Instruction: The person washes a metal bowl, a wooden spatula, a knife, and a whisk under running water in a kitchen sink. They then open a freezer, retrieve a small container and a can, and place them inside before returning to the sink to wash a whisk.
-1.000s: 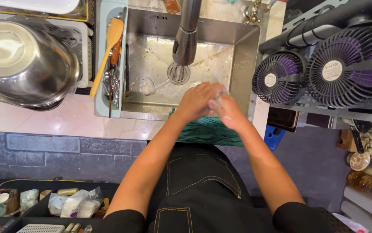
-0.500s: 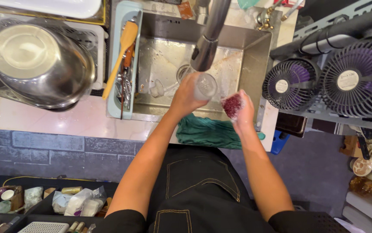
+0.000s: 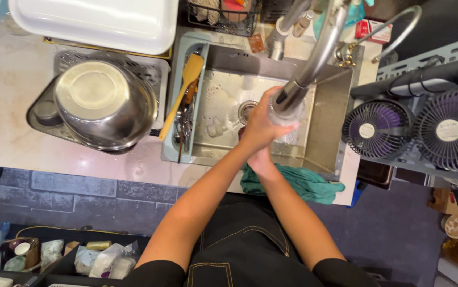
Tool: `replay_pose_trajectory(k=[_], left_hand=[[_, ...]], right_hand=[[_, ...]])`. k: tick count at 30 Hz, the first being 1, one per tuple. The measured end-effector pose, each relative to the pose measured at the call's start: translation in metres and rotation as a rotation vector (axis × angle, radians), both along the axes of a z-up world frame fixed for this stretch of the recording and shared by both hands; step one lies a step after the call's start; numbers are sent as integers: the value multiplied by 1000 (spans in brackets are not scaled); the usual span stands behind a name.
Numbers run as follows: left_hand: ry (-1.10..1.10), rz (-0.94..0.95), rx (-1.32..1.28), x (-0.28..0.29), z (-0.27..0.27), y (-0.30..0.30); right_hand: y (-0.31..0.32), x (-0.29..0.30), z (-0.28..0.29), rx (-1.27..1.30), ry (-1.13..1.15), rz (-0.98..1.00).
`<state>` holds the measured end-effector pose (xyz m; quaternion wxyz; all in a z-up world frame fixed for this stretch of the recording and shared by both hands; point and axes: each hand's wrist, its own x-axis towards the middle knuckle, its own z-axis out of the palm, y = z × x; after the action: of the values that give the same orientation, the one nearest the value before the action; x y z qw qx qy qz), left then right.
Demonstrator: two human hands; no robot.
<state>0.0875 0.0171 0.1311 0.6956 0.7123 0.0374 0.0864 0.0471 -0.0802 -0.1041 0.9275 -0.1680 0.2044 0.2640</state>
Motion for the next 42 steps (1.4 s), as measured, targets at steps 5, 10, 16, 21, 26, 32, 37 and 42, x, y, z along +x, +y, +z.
replay_pose_trajectory(k=[5, 10, 16, 21, 26, 32, 37, 42], left_hand=[[-38, 31, 69, -2, 15, 5], [-101, 48, 163, 2, 22, 12], [-124, -4, 147, 7, 24, 16], [-55, -51, 97, 11, 7, 18], [24, -173, -355, 5, -48, 10], [337, 67, -798, 15, -113, -4], [668, 186, -659, 29, -137, -9], [585, 69, -856, 22, -139, -35]], right_hand=[[50, 33, 8, 35, 8, -38], [99, 142, 39, 72, -46, -175], [96, 165, 53, -50, -154, -70], [39, 109, 60, -23, -262, 47], [-28, 81, 82, 33, -376, 125], [-32, 77, 95, -688, -207, 126], [-5, 68, 162, -1687, -1049, 220], [9, 86, 219, -1962, -986, 458]])
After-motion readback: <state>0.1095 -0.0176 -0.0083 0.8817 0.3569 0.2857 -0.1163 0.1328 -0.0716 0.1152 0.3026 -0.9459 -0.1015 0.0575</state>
